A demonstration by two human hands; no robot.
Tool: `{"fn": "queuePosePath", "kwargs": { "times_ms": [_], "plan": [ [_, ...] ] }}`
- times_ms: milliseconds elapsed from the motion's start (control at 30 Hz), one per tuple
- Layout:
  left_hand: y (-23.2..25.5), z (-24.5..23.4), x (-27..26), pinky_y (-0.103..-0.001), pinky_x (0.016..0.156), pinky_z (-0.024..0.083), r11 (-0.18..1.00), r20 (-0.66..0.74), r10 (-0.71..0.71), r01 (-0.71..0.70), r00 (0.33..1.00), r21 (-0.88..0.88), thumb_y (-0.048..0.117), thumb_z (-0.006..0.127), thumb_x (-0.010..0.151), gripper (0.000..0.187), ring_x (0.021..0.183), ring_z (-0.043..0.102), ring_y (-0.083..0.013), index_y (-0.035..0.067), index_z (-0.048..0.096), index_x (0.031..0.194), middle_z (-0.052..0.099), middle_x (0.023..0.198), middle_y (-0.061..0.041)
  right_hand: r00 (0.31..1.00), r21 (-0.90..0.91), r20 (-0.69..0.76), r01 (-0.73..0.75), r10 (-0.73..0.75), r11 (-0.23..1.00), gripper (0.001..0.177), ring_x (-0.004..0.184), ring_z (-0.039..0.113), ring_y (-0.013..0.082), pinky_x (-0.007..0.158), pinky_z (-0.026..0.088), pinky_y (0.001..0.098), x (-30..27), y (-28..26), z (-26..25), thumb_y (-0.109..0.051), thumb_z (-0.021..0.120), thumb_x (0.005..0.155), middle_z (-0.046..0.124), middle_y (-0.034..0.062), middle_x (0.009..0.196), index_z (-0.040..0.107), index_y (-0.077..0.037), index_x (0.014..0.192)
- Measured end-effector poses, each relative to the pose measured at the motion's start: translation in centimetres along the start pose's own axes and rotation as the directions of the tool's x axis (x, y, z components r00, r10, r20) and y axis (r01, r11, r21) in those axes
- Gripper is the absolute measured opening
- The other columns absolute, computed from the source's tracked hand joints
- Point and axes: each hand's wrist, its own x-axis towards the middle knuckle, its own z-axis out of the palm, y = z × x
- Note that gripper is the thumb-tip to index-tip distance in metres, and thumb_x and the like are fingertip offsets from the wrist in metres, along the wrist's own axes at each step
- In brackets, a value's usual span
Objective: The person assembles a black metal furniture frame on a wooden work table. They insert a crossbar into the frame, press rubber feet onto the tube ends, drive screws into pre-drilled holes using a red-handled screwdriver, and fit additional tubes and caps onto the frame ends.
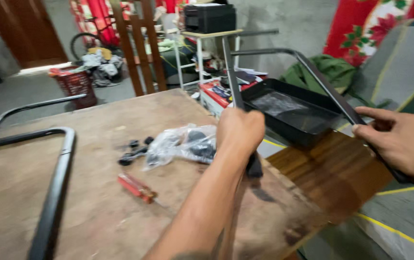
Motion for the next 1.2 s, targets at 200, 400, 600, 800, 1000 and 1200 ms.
{"fn": "queuePosePath", "kwargs": {
  "times_ms": [200, 400, 600, 800, 1000, 1200],
  "plan": [
    [4.0, 5.7, 1.3, -0.047, 0.097, 0.054, 0.991, 0.045, -0.035, 0.029, 0.998, 0.132, 0.025, 0.066, 0.078, 0.036, 0.109, 0.068, -0.0431, -0.004, 0.076, 0.098, 0.071, 0.111, -0.028, 0.997, -0.054, 0.006, -0.076, 0.076, 0.996, 0.048, 0.057, 0.055, 0.0154, 0.052, 0.046, 0.0345, 1.6, 2.7, -2.2, -0.018, 0.07, 0.09, 0.068, 0.0089, 0.077, 0.069, -0.008, 0.137],
    [2.2, 5.2, -0.2, -0.05, 0.094, 0.054, 0.957, 0.019, 0.182, -0.182, 0.983, 0.226, 0.025, 0.06, 0.088, 0.035, 0.102, 0.07, -0.0444, -0.003, 0.07, 0.104, 0.072, 0.105, -0.031, 0.983, 0.473, 0.126, -0.18, 0.136, 0.862, 0.053, 0.05, 0.049, 0.013, 0.042, 0.036, 0.0306, 3.5, 7.7, -0.6, -0.017, 0.063, 0.096, 0.063, 0.0045, 0.079, 0.055, -0.004, 0.147],
    [2.7, 3.7, -1.6, -0.05, 0.094, 0.053, 0.914, 0.054, 0.302, -0.306, 0.952, 0.265, 0.021, 0.065, 0.082, 0.036, 0.104, 0.066, -0.0461, -0.004, 0.067, 0.106, 0.066, 0.112, -0.032, 0.978, 0.43, 0.118, -0.209, 0.174, 0.879, 0.051, 0.049, 0.048, 0.0129, 0.042, 0.036, 0.0298, 6.4, 12.3, 1.5, -0.017, 0.062, 0.097, 0.061, 0.0045, 0.08, 0.058, -0.004, 0.147],
    [2.5, 3.6, -2.3, -0.052, 0.092, 0.052, 0.906, 0.009, 0.383, -0.378, 0.924, 0.188, 0.019, 0.065, 0.081, 0.038, 0.104, 0.065, -0.0473, -0.003, 0.065, 0.112, 0.064, 0.118, -0.029, 0.986, 0.303, 0.147, -0.118, 0.076, 0.946, 0.054, 0.048, 0.051, 0.0129, 0.043, 0.038, 0.0297, 8.6, 14.1, 2.3, -0.018, 0.068, 0.091, 0.067, 0.0055, 0.081, 0.063, -0.007, 0.143],
    [1.5, 6.8, -2.3, -0.049, 0.099, 0.05, 0.894, 0.013, 0.437, -0.436, 0.899, 0.106, 0.009, 0.06, 0.079, 0.049, 0.115, 0.062, -0.0469, -0.002, 0.061, 0.127, 0.061, 0.134, -0.027, 0.989, 0.176, 0.109, -0.117, 0.099, 0.977, 0.053, 0.05, 0.057, 0.0133, 0.046, 0.045, 0.0297, 10.9, 14.2, 5.7, -0.019, 0.073, 0.088, 0.07, 0.0065, 0.078, 0.067, -0.008, 0.139],
    [0.8, 13.4, -0.1, -0.044, 0.11, 0.039, 0.947, 0.256, 0.275, -0.308, 0.927, 0.097, 0.017, 0.069, 0.073, 0.07, 0.134, 0.044, -0.0457, -0.005, 0.046, 0.136, 0.043, 0.147, -0.029, 0.974, 0.208, 0.159, -0.193, 0.162, 0.959, 0.049, 0.049, 0.057, 0.0164, 0.045, 0.044, 0.035, 11.1, 15.4, 6.4, -0.019, 0.068, 0.092, 0.07, 0.0106, 0.079, 0.065, -0.011, 0.141]
  ]
}}
